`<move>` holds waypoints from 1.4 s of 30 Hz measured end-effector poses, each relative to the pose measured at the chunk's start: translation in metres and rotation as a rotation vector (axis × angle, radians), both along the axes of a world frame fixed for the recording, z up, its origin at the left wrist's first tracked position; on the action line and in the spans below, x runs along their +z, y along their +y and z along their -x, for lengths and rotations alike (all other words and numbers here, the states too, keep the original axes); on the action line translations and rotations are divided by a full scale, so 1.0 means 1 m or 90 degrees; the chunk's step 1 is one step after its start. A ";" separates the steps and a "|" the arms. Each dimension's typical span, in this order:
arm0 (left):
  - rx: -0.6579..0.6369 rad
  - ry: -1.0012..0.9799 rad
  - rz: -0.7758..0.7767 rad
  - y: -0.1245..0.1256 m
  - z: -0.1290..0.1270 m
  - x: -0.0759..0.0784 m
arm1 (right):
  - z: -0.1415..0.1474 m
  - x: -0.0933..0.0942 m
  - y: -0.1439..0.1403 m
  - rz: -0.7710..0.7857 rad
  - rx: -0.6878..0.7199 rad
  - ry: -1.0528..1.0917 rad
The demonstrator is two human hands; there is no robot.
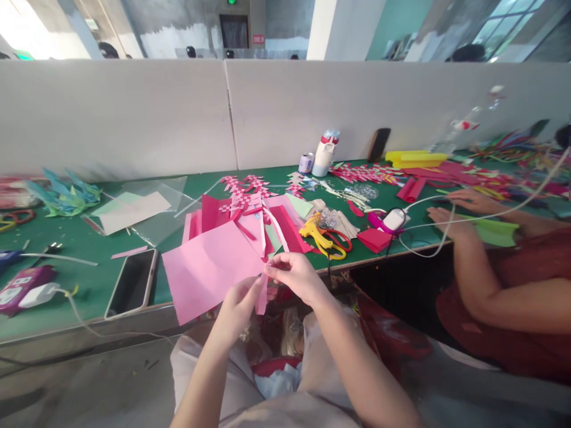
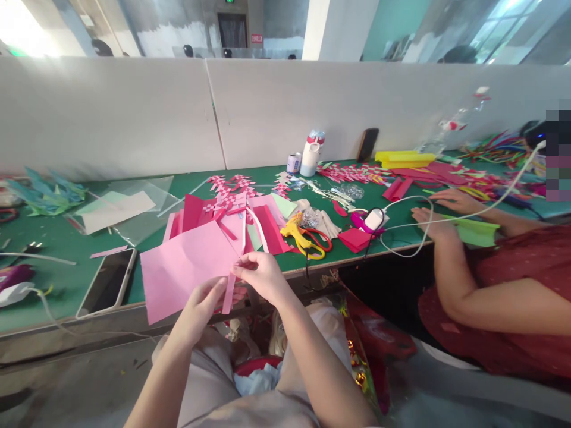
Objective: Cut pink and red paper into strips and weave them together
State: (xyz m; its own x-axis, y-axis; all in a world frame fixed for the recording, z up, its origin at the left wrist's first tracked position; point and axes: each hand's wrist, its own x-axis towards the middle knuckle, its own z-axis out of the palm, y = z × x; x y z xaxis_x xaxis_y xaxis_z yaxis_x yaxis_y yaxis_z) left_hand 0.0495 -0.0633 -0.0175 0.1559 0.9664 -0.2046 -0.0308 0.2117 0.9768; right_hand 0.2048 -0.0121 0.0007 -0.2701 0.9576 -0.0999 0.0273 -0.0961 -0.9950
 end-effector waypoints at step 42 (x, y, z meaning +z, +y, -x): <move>0.140 -0.002 0.059 0.000 0.013 -0.009 | -0.004 -0.027 0.016 0.070 -0.161 0.159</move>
